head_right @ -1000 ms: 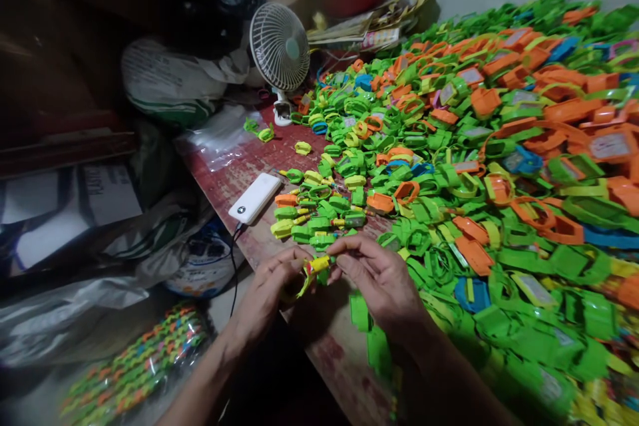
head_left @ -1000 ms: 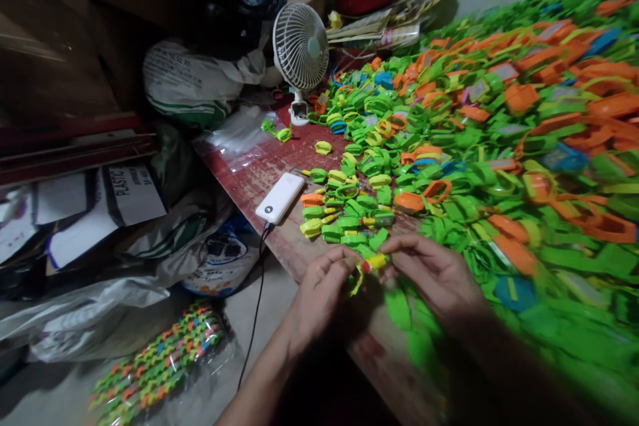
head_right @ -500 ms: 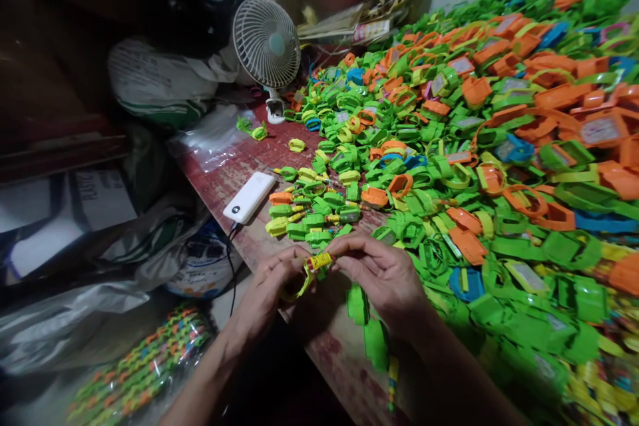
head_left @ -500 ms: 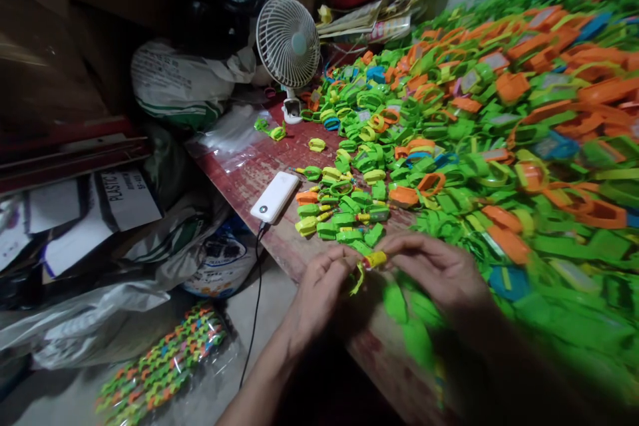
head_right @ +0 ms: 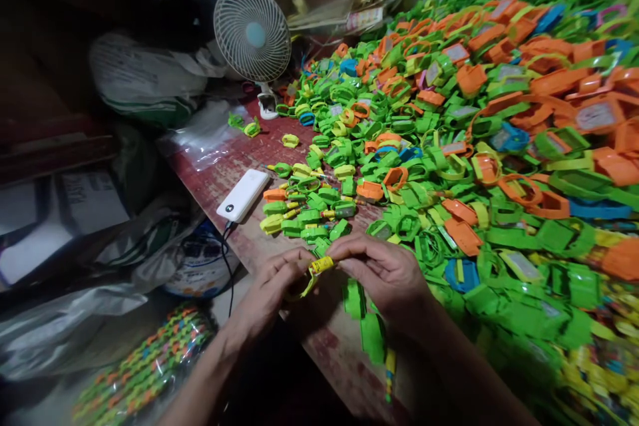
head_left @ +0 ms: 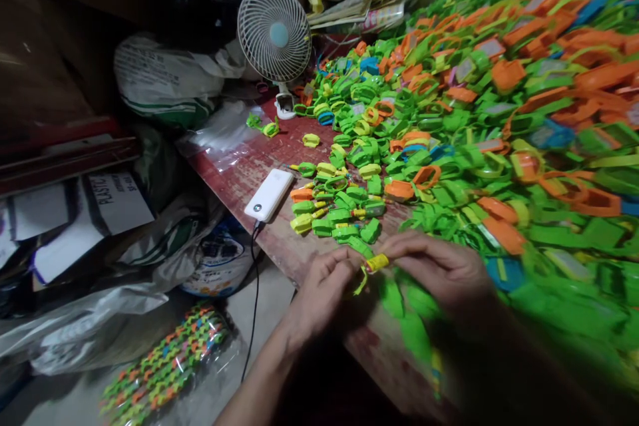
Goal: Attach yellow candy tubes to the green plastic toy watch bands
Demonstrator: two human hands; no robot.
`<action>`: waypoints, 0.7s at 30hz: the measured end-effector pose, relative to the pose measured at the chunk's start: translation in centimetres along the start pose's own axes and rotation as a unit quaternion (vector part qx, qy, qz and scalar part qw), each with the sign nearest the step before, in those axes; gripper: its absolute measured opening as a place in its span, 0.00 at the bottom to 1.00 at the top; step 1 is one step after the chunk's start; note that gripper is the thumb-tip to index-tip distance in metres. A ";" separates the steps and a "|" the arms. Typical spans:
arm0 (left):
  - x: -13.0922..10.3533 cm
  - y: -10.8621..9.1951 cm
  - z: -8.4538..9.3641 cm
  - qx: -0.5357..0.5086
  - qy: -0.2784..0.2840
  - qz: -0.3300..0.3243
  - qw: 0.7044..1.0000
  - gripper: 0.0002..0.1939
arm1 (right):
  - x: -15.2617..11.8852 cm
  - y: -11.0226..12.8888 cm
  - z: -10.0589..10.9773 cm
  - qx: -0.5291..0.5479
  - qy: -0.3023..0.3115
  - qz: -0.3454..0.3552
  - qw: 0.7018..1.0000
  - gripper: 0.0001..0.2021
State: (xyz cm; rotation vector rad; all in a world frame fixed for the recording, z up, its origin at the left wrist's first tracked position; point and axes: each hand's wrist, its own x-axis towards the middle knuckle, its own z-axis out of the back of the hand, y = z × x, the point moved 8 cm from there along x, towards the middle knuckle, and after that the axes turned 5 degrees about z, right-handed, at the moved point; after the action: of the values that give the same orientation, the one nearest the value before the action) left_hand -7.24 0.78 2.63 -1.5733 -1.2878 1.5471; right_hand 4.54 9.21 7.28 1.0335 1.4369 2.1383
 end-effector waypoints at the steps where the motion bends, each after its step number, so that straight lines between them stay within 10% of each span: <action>1: 0.1 0.1 -0.2 0.002 0.006 0.006 1.000 0.11 | 0.0 0.2 0.1 0.004 -0.007 0.000 1.000 0.07; 21: -0.4 1.9 -0.6 0.097 0.007 0.062 0.993 0.20 | -1.4 3.8 0.4 -0.173 0.071 0.150 0.971 0.11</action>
State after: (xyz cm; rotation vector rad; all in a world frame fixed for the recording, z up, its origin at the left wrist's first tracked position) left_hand -6.13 -0.11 1.14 -1.5599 -1.0140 1.6792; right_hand 6.17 6.99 10.27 1.0309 0.9546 2.6073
